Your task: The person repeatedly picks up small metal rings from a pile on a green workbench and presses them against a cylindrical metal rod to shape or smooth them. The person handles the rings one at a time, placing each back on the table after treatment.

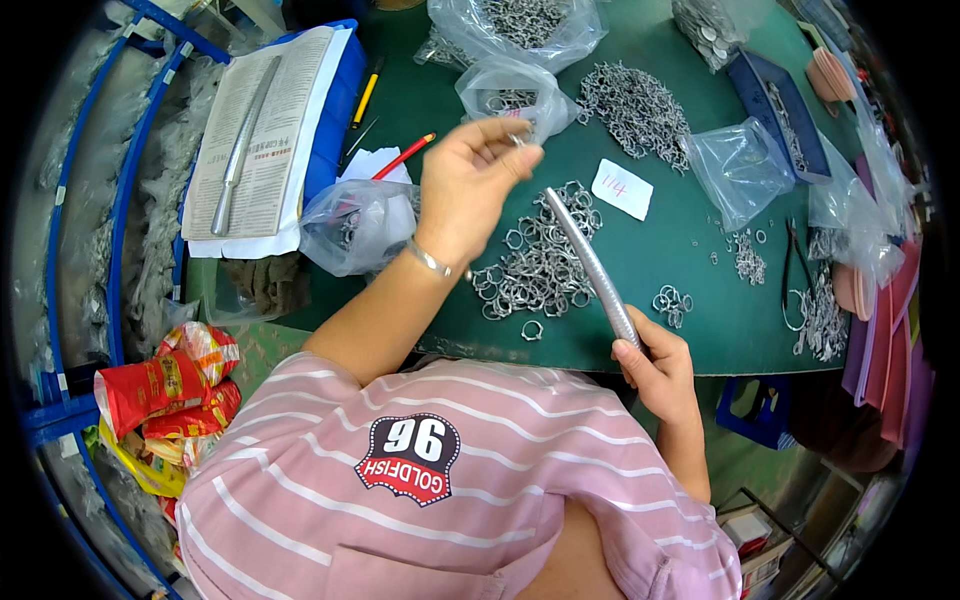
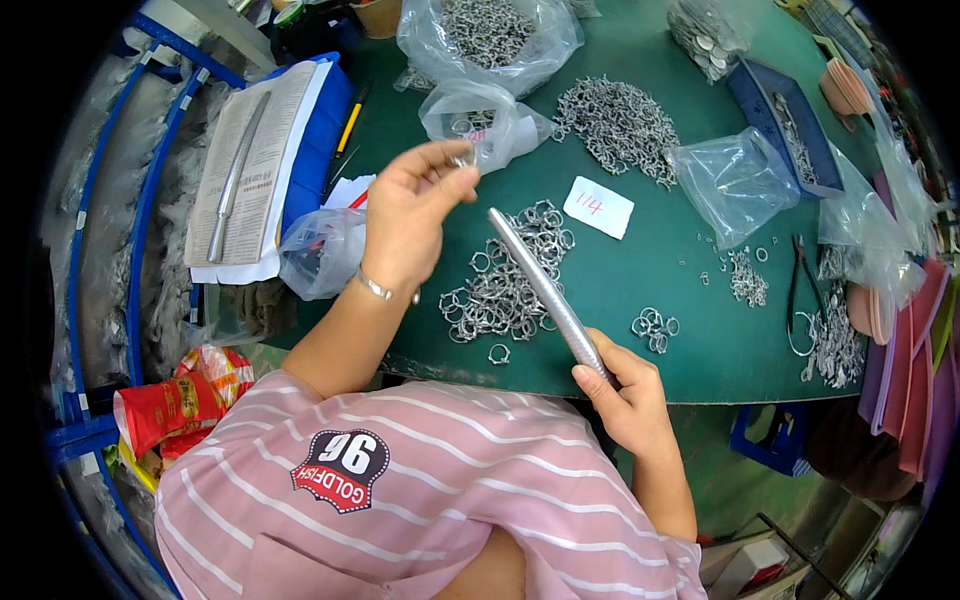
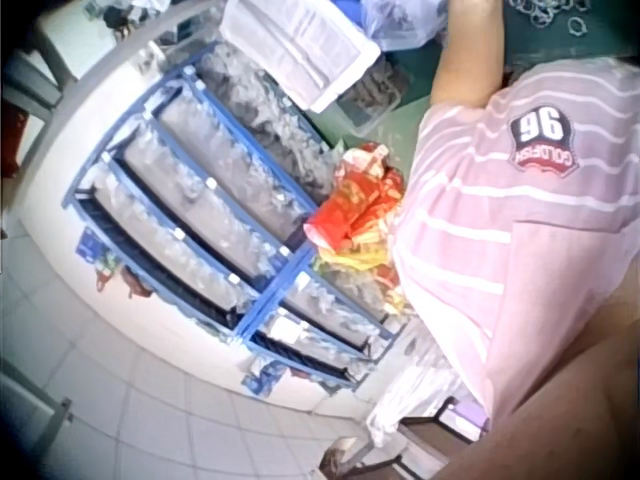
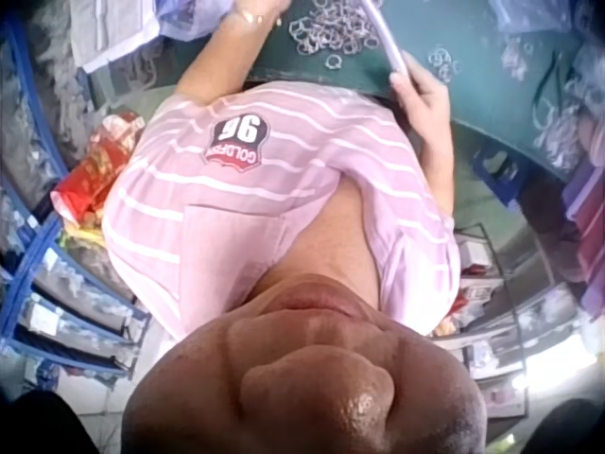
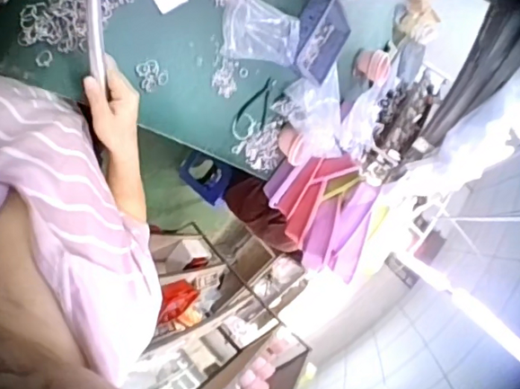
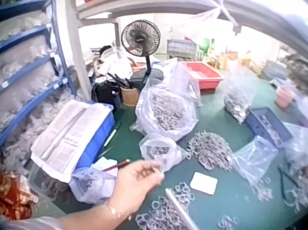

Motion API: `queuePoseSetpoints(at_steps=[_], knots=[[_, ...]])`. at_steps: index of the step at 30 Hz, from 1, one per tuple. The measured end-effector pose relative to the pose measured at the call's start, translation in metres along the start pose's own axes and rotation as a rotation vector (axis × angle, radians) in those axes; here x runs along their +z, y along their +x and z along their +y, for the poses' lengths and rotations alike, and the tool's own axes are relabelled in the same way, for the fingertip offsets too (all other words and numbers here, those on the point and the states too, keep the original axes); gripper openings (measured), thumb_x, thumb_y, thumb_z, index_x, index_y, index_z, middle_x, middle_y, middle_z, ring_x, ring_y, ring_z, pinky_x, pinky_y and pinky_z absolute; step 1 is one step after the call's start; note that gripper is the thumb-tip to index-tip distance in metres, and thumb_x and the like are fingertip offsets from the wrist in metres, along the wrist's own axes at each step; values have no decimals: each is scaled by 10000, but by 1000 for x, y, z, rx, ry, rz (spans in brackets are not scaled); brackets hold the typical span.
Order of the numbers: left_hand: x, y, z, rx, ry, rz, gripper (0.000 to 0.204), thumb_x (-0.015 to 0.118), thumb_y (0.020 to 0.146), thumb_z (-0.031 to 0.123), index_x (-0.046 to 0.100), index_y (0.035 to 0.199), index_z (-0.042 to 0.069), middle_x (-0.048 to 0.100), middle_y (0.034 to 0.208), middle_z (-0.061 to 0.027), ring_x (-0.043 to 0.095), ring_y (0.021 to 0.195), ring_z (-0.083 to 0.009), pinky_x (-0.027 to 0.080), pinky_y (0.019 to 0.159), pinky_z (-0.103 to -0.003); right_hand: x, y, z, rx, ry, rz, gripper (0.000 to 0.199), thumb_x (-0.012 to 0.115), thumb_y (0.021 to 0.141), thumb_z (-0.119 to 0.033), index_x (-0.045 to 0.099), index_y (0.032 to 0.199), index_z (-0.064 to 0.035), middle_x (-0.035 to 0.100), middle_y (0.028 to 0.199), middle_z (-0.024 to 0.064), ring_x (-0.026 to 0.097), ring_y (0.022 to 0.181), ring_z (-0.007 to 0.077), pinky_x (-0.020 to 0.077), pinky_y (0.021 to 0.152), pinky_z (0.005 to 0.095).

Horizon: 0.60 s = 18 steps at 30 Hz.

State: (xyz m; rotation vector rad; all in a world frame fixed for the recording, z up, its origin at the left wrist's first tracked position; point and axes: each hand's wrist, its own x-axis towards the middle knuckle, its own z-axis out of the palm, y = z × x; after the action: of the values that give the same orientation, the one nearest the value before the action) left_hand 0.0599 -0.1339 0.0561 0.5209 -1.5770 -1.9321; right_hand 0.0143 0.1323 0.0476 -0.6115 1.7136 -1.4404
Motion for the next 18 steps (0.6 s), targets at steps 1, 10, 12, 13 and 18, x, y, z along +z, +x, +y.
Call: queuePoseSetpoints(at_steps=[1,10,12,13,18], knots=[[-2,11,2,29,180,72,312,635,803,-30,581,1107,-73,639,912,-98,606,771,-138,497,736,-231,1,0,2,-50,-156,62,397,611,862,-93,534,1224,51,536,755,21,448,617,64,365,539,210],[-28,5,1,173,885,-322,131,666,770,66,656,875,-11,648,839,-98,619,723,-155,485,652,-273,4,-6,11,-116,-172,275,382,638,845,-107,559,1179,60,560,816,35,463,695,85,388,612,216],[-36,-10,-19,143,1043,-460,199,706,733,85,646,894,-14,614,774,-111,617,691,-180,489,653,-292,2,-8,12,-90,-174,297,383,638,845,-110,559,1179,60,559,814,33,466,700,86,391,619,215],[-39,-16,-28,156,1154,-501,219,719,724,88,644,901,-16,610,769,-110,617,686,-181,491,652,-297,3,-8,13,-96,-177,298,383,638,845,-110,559,1180,58,557,809,33,467,701,87,392,622,216],[-35,-26,-26,-40,755,-362,188,680,764,0,642,947,-24,623,791,-83,635,742,-139,507,648,-245,6,-7,14,-95,-225,293,383,639,842,-106,561,1185,46,589,841,57,497,723,100,411,650,226]])
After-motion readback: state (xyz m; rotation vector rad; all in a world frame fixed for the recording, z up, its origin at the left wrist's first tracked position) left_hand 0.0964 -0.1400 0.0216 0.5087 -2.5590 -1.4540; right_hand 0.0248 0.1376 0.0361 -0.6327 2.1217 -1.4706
